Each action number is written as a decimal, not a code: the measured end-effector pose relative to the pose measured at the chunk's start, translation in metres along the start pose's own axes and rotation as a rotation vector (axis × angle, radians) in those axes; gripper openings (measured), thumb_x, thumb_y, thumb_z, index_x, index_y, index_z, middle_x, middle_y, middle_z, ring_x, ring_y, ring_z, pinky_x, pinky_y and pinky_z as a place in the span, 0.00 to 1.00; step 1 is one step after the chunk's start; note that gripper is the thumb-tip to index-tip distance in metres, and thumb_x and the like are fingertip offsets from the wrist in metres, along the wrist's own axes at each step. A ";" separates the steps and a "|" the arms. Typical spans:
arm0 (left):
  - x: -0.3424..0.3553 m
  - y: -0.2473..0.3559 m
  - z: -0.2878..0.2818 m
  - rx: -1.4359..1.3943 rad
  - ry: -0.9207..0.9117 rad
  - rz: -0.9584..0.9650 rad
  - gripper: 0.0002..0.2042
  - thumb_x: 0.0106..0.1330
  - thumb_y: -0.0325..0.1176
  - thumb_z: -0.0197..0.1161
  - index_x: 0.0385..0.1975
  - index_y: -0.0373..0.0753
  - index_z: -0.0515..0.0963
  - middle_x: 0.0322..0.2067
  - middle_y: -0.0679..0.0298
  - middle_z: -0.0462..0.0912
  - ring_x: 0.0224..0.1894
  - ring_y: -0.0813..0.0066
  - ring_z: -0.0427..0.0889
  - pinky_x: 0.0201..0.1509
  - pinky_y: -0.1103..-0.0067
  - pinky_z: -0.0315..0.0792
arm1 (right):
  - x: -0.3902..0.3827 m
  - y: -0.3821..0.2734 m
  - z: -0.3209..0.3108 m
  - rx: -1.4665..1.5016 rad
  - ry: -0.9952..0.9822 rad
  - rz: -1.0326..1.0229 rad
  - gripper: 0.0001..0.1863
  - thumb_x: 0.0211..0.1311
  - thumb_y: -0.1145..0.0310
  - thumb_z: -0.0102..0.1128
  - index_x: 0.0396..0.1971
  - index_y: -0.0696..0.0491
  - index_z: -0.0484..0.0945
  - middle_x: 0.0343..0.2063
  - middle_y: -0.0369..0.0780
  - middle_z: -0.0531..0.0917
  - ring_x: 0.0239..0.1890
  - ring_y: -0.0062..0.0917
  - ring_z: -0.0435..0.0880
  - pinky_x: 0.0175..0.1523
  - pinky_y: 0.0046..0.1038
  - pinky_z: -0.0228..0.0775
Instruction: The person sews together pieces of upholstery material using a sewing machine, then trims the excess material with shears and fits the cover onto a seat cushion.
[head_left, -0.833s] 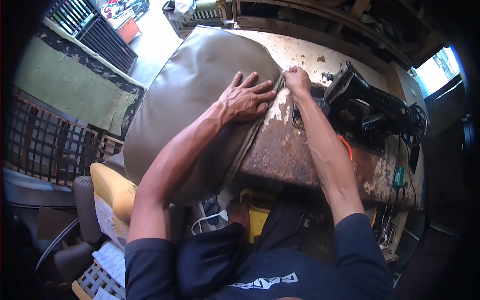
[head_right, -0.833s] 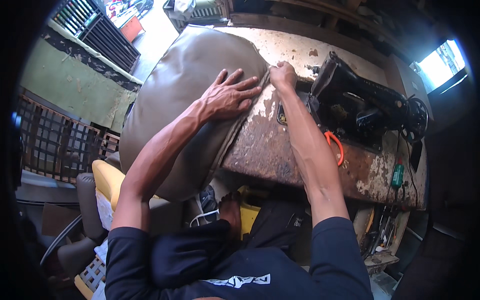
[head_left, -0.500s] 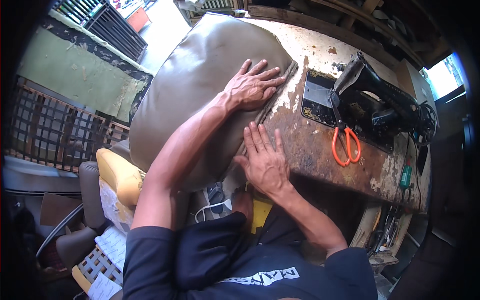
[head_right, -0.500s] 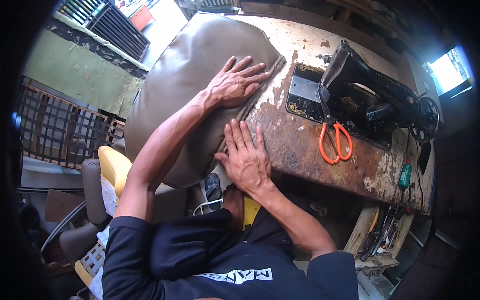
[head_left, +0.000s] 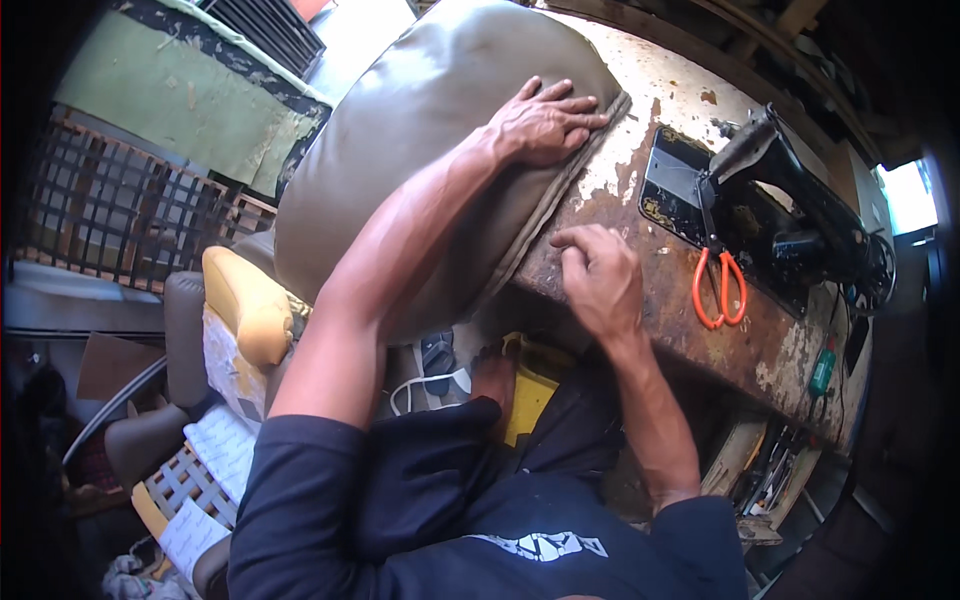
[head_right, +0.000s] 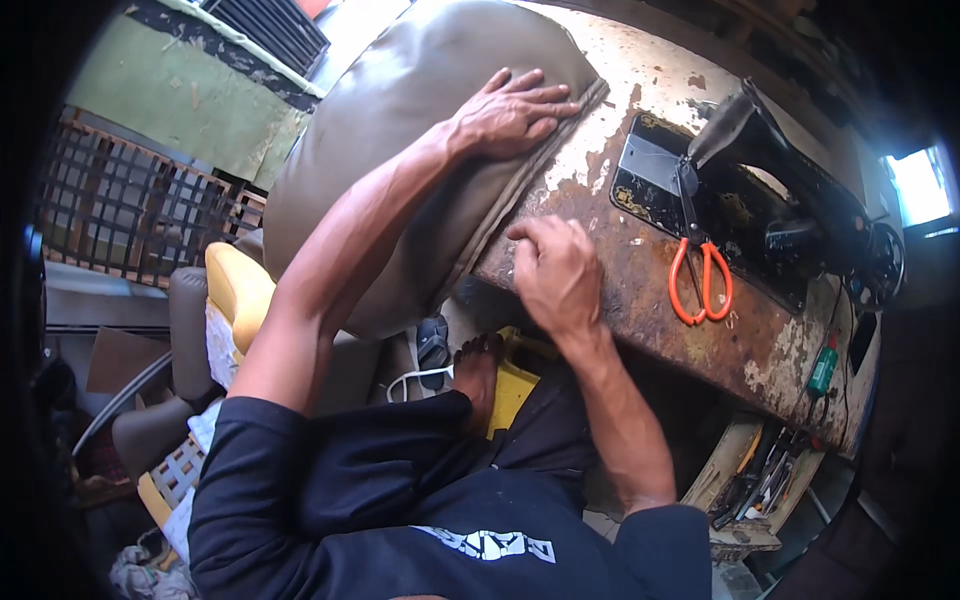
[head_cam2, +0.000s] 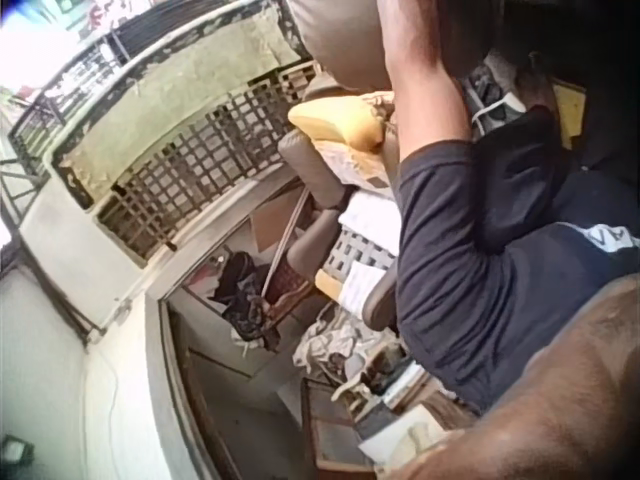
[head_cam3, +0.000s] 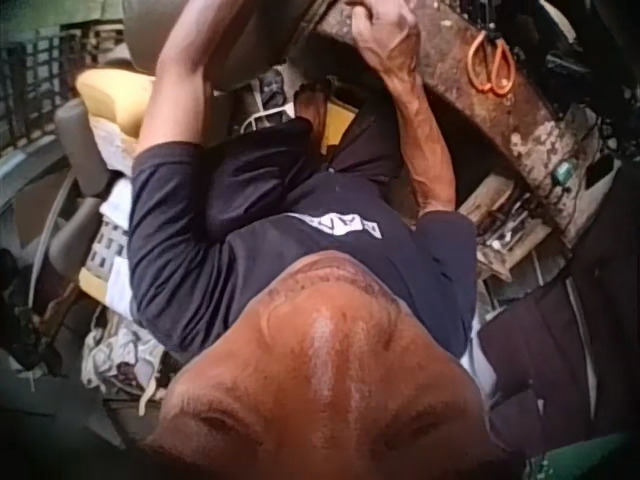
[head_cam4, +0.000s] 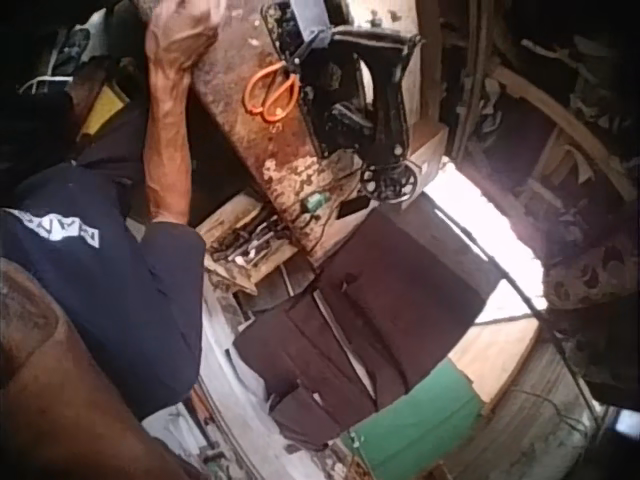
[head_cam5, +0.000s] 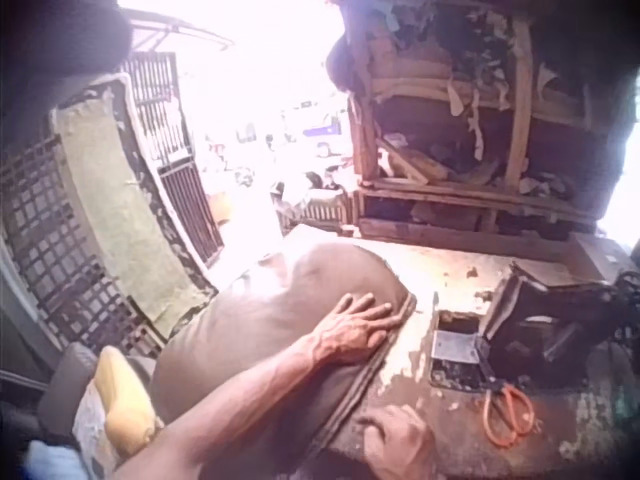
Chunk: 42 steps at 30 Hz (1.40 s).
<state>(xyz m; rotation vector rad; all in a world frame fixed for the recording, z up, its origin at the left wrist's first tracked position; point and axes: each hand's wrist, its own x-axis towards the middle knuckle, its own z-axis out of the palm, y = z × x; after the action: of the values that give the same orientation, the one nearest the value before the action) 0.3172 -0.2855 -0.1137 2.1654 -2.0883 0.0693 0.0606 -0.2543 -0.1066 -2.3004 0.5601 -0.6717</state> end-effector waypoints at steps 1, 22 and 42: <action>0.002 -0.009 0.000 0.006 0.013 -0.040 0.23 0.82 0.49 0.42 0.74 0.70 0.68 0.80 0.76 0.60 0.83 0.56 0.51 0.85 0.49 0.40 | -0.005 -0.011 0.006 0.039 0.055 -0.050 0.09 0.65 0.74 0.59 0.40 0.54 0.88 0.38 0.44 0.89 0.42 0.41 0.85 0.51 0.40 0.78; 0.023 -0.029 0.007 -0.010 -0.008 -0.141 0.25 0.81 0.52 0.39 0.76 0.70 0.66 0.80 0.75 0.59 0.84 0.61 0.50 0.85 0.49 0.39 | 0.006 -0.019 0.018 0.045 0.013 -0.128 0.08 0.68 0.68 0.67 0.40 0.57 0.84 0.36 0.47 0.84 0.43 0.45 0.83 0.48 0.43 0.77; 0.018 -0.027 0.001 -0.037 0.007 -0.157 0.25 0.79 0.49 0.43 0.75 0.67 0.69 0.79 0.72 0.62 0.83 0.58 0.53 0.85 0.48 0.41 | 0.124 0.065 0.046 -0.290 0.125 -0.005 0.11 0.72 0.63 0.63 0.39 0.56 0.85 0.38 0.47 0.88 0.41 0.44 0.87 0.50 0.43 0.79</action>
<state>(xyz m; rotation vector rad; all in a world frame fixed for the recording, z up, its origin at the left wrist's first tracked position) 0.3450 -0.3022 -0.1140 2.2945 -1.8927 0.0229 0.1707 -0.3451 -0.1434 -2.5399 0.7530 -0.7845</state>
